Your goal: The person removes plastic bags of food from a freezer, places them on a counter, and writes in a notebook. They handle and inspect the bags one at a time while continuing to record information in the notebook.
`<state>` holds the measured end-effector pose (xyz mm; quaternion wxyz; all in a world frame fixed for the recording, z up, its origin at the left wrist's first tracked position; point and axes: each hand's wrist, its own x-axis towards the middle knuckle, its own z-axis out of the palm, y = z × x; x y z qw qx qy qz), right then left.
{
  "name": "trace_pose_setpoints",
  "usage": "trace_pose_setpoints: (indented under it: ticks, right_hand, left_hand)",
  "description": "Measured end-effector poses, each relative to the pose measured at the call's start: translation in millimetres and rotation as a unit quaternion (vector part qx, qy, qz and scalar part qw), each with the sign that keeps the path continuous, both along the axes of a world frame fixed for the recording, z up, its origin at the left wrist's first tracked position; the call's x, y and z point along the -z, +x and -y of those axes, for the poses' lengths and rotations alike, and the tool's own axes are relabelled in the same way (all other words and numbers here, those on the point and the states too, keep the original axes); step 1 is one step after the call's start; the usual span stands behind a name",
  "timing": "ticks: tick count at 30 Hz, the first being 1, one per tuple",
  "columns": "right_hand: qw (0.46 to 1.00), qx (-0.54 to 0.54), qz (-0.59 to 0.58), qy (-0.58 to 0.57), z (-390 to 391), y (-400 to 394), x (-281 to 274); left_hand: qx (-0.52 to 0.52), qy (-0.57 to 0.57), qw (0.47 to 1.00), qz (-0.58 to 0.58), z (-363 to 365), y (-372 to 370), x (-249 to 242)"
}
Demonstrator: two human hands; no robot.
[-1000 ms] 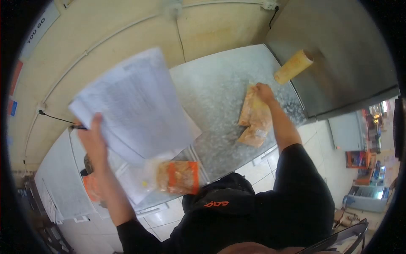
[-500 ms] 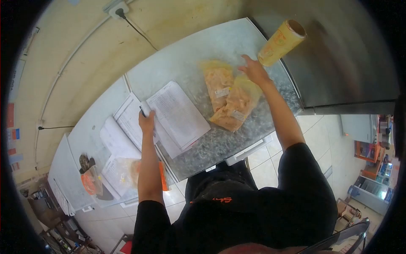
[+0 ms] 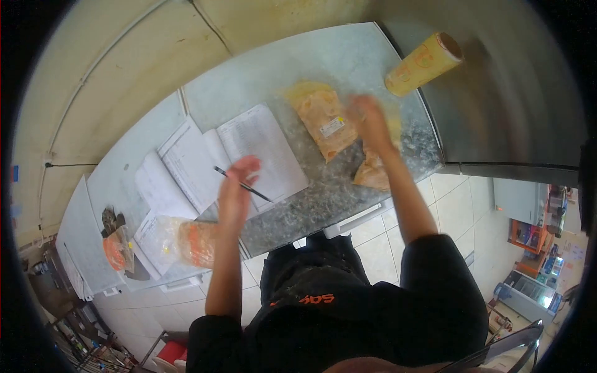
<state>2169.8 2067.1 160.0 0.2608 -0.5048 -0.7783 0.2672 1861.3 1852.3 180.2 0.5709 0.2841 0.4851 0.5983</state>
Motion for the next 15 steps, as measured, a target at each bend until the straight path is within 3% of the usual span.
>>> trace_pose_setpoints:
  ticks: [1, 2, 3, 5, 9, 11, 12, 15]
  right_hand:
    - [0.991, -0.062, -0.037, -0.115, 38.8, -22.4, -11.7]
    - [0.959, -0.166, -0.057, -0.223, 77.7, -42.6, -25.7]
    - [0.927, -0.291, -0.084, -0.221, 112.2, -56.5, -29.5]
    - [0.912, -0.329, -0.126, -0.212, 169.8, -81.2, -2.7]
    - [0.923, -0.144, -0.144, -0.326, 207.6, -93.2, 37.6]
    - [0.928, -0.069, -0.120, -0.347, 203.8, -86.4, 46.5]
    - [0.922, -0.057, -0.165, -0.344, 199.5, -86.9, 50.2]
    - [0.901, -0.042, -0.251, -0.351, 171.3, -102.0, 50.2]
  left_hand:
    - [0.002, -0.003, 1.000, -0.006, 8.3, 16.0, 0.9]
    - [0.038, -0.032, 0.991, -0.122, 14.4, 23.4, 14.6]
    - [0.043, -0.005, 0.990, -0.136, 23.1, 35.4, 11.2]
    - [0.084, 0.016, 0.981, -0.174, 32.4, 47.4, 12.8]
    - [0.084, 0.131, 0.957, -0.245, 30.6, 8.7, 51.7]
    - [-0.030, 0.068, 0.901, -0.427, 17.2, -37.1, 90.8]
    - [-0.085, 0.034, 0.856, -0.509, 12.7, -52.3, 106.0]
    - [-0.184, -0.052, 0.818, -0.542, 1.0, -43.9, 126.6]
